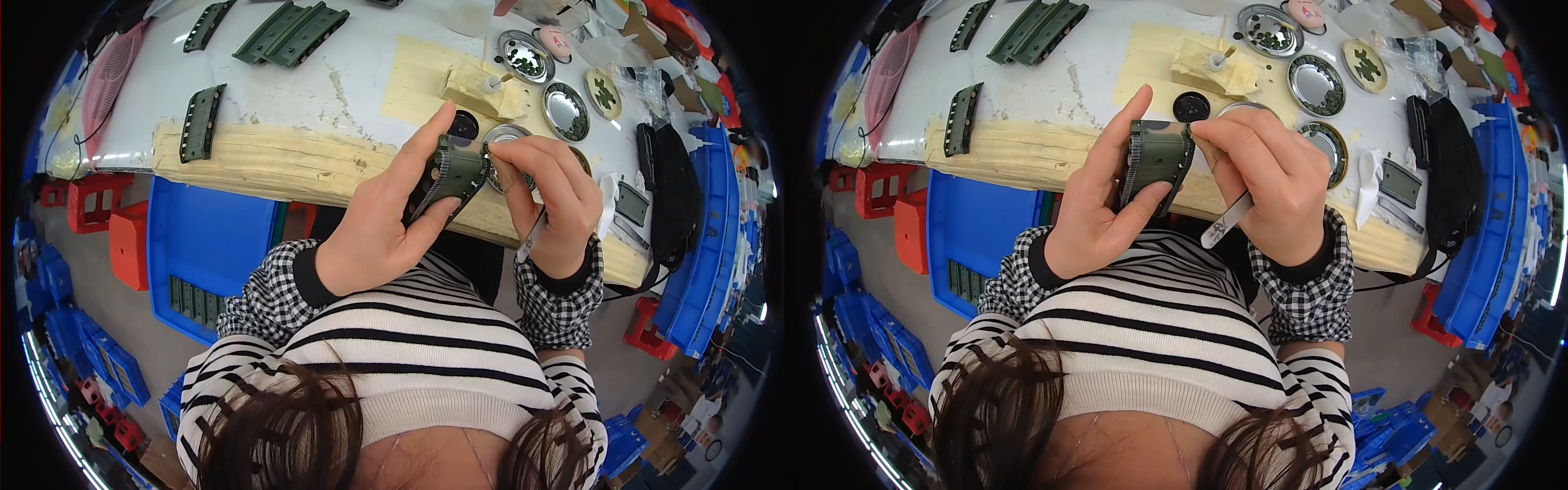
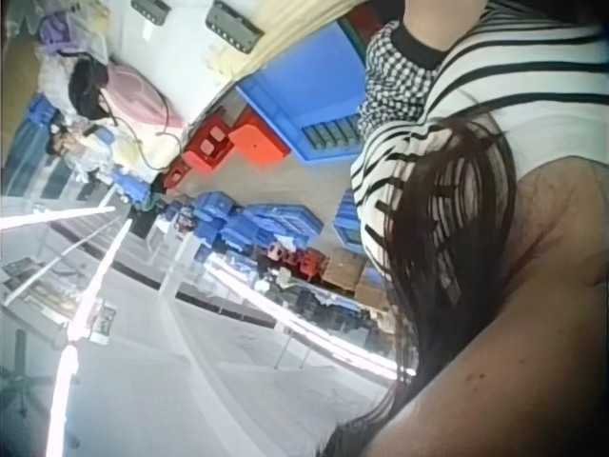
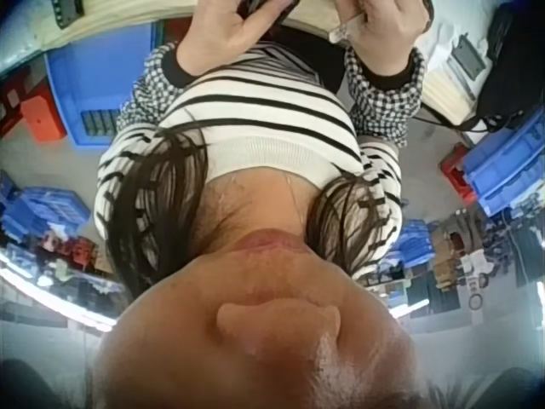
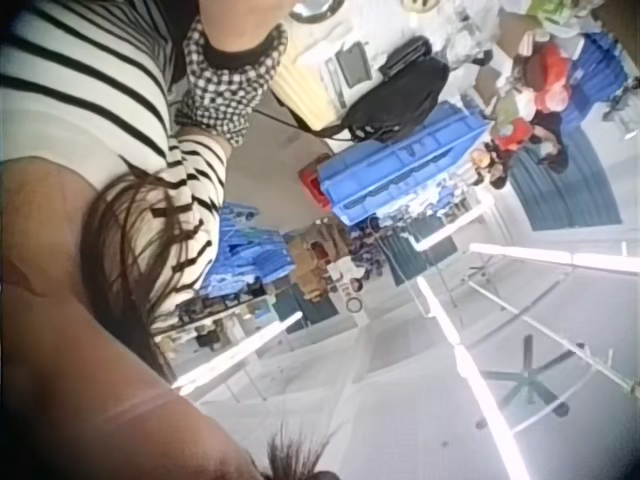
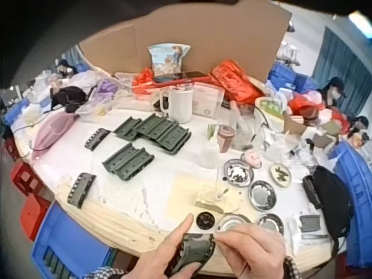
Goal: Assembling small plastic components onto a toy tank chassis using an applicator tool.
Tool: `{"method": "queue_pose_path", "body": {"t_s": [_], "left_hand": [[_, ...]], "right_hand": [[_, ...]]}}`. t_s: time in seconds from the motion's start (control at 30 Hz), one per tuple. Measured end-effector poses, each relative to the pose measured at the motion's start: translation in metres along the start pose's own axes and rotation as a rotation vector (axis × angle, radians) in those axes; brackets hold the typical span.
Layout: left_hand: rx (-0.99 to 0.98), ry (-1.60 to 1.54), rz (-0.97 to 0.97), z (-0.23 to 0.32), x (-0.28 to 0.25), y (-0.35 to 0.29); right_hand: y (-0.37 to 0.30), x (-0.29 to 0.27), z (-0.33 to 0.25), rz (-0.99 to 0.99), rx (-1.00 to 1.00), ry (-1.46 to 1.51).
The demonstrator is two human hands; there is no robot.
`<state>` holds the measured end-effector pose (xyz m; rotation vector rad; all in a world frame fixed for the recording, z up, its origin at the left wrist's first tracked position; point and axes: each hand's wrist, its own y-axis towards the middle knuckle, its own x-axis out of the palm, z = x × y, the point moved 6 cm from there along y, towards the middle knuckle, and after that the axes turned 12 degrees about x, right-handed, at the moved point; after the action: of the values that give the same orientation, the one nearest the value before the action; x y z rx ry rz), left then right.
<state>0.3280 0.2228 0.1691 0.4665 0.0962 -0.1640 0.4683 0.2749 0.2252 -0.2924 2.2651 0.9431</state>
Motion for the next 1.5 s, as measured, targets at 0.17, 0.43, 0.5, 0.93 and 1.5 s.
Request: {"method": "queue_pose_path", "body": {"t_s": [0.17,0.43,0.5,0.93,1.5], "left_hand": [[0.006,0.006,0.020,0.001,0.000,-0.001],[-0.015,-0.067,0.016,-0.004,0.002,-0.004],[-0.041,-0.098,0.015,-0.006,0.002,-0.005],[-0.035,-0.098,0.013,-0.004,0.003,-0.004],[0.023,0.075,-0.096,0.004,0.004,0.000]], "right_hand": [[-0.004,0.002,-0.002,-0.040,-0.026,-0.017],[-0.009,0.003,-0.002,-0.122,-0.031,-0.018],[-0.008,0.001,-0.002,-0.135,-0.035,-0.012],[-0.007,-0.006,-0.001,-0.062,0.107,0.114],[-0.015,-0.004,0.001,-0.156,-0.059,-0.189]]}}
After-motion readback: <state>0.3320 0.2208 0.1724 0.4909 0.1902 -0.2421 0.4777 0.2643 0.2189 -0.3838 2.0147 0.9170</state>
